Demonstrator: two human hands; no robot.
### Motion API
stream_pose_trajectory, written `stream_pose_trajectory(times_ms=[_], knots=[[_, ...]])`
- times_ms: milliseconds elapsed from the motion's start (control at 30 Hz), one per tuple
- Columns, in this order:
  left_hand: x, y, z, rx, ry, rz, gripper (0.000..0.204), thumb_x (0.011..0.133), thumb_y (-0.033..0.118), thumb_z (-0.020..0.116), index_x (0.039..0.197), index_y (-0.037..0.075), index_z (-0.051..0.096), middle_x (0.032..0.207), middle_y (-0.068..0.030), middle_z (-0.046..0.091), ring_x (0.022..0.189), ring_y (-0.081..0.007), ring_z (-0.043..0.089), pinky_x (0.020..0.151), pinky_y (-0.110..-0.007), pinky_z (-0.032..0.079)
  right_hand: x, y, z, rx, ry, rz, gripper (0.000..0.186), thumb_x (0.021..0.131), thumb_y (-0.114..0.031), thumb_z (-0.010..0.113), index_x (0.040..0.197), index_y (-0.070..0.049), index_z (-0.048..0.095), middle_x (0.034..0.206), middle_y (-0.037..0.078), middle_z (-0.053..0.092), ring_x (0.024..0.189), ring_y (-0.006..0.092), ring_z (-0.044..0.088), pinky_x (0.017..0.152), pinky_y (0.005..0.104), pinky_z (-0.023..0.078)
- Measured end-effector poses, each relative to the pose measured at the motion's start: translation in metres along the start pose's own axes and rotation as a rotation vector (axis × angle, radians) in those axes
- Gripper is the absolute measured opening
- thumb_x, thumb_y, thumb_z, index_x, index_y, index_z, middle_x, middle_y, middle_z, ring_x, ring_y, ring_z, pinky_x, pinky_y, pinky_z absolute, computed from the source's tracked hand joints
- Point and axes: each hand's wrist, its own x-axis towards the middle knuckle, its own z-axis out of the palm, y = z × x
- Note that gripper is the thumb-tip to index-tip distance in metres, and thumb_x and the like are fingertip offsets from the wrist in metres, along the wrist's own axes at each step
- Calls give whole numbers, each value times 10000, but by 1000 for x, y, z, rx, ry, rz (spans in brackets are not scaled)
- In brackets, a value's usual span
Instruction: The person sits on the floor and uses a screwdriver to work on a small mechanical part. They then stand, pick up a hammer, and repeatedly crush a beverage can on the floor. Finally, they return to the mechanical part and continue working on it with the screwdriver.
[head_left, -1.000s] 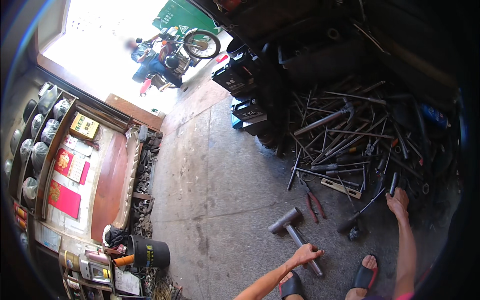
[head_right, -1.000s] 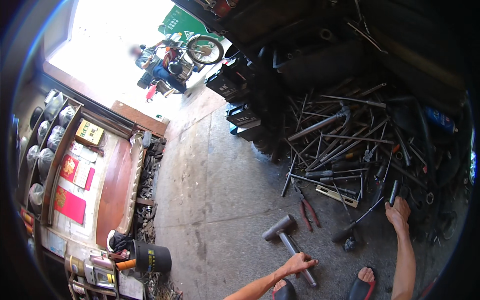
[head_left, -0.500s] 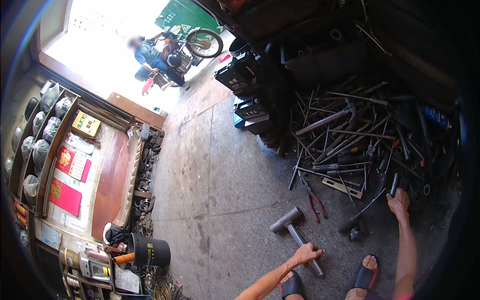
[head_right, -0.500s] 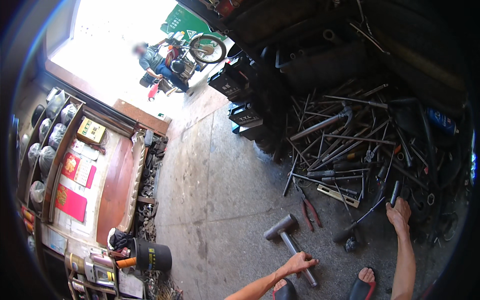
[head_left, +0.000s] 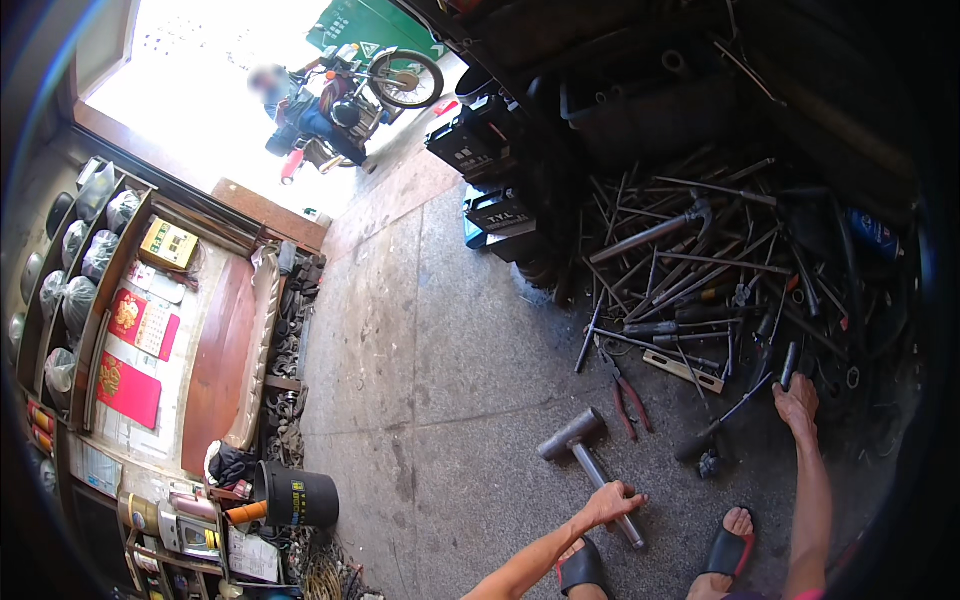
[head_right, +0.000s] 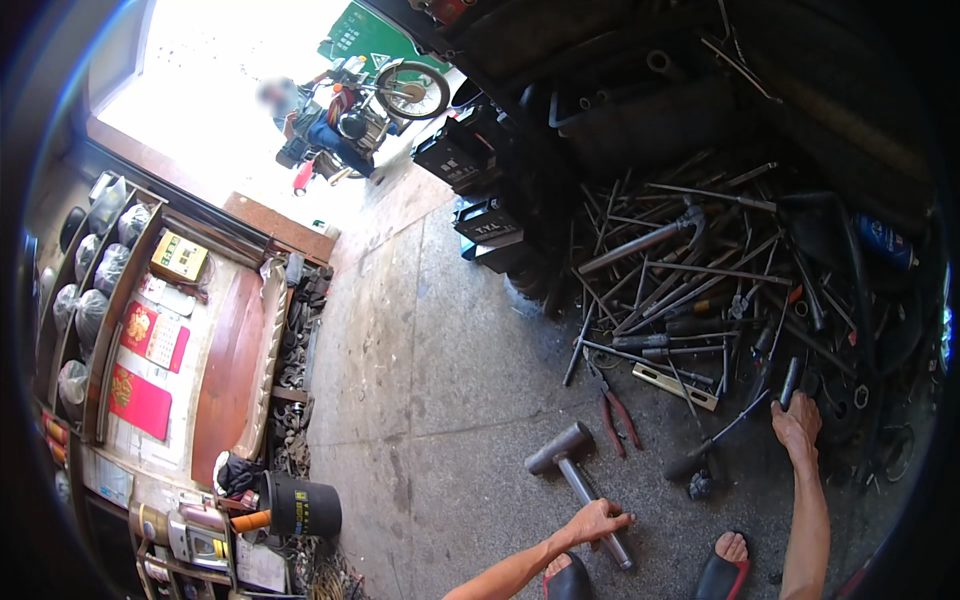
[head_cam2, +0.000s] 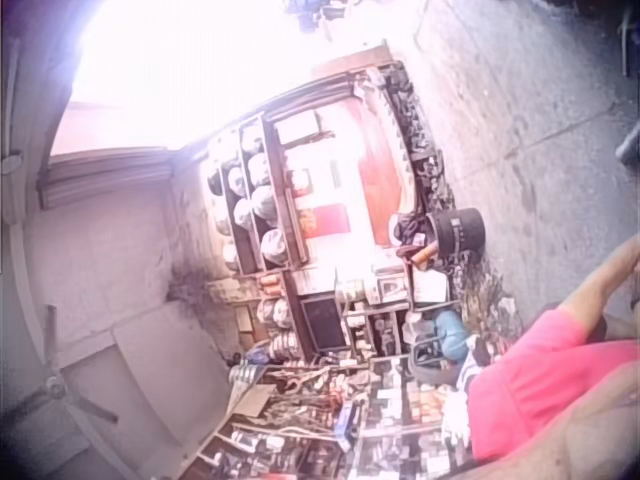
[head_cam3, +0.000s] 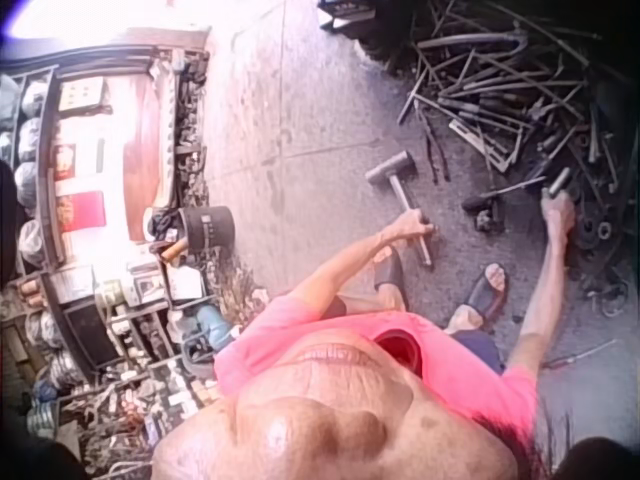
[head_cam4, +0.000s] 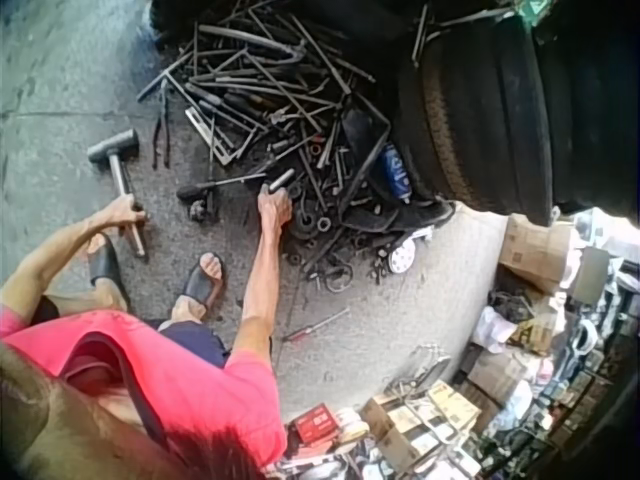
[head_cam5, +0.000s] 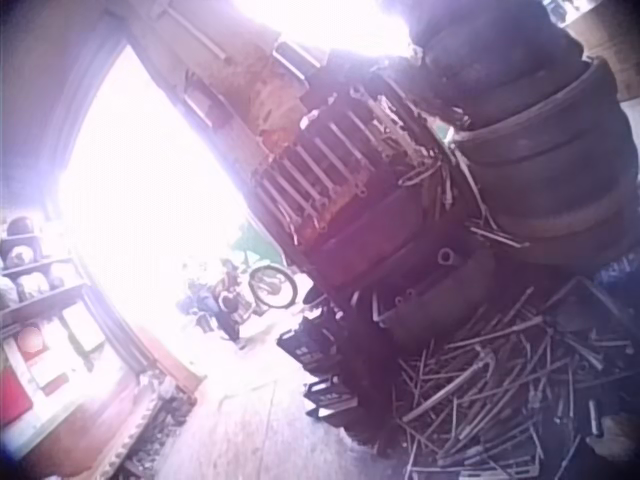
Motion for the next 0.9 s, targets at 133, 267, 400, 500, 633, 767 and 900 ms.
stream_pose_trajectory(times_ms=[133,267,400,500,633,767,900], knots=[[-3,14,-5,37,40,2,458,843,420,565,823,-32,634,527,-88,539,407,-195,561,384,-322,448,9,5,-2,0,-46,21,360,768,-333,634,899,3,616,903,235,621,895,404,586,791,471,461],[12,19,4,144,60,21,456,818,432,572,812,-17,652,553,-105,574,435,-203,576,456,-343,481,22,25,-6,41,14,-9,357,757,-370,599,815,-21,644,788,205,635,784,383,614,683,471,473],[10,5,12,-58,54,-23,420,833,362,611,771,-53,632,527,-80,548,424,-163,551,377,-305,439,15,11,10,151,-149,114,438,742,-461,543,675,-36,630,667,169,622,676,336,623,597,437,467],[0,13,5,24,65,-12,413,839,334,598,796,-75,632,593,-99,573,436,-182,550,349,-310,456,-3,3,-12,873,-348,156,375,770,-374,610,625,-30,571,502,71,521,414,166,516,397,308,391],[6,15,14,-9,35,54,426,840,343,605,785,-78,627,592,-94,577,419,-171,541,331,-312,443,-17,11,-36,1172,-551,282,281,807,-268,615,637,-56,546,481,-1,450,366,83,419,326,232,294],[3,5,4,-34,39,24,423,837,335,611,758,-80,611,584,-102,577,409,-166,537,323,-300,437,-22,-15,-38,1293,-617,192,263,823,-272,595,685,-51,554,508,-8,459,379,70,414,338,218,297],[0,15,5,4,43,23,419,831,327,610,737,-81,603,561,-104,568,398,-175,539,321,-293,437,-22,-23,-43,1258,-616,126,297,822,-306,585,682,-44,563,500,-5,465,388,72,439,353,213,322]])
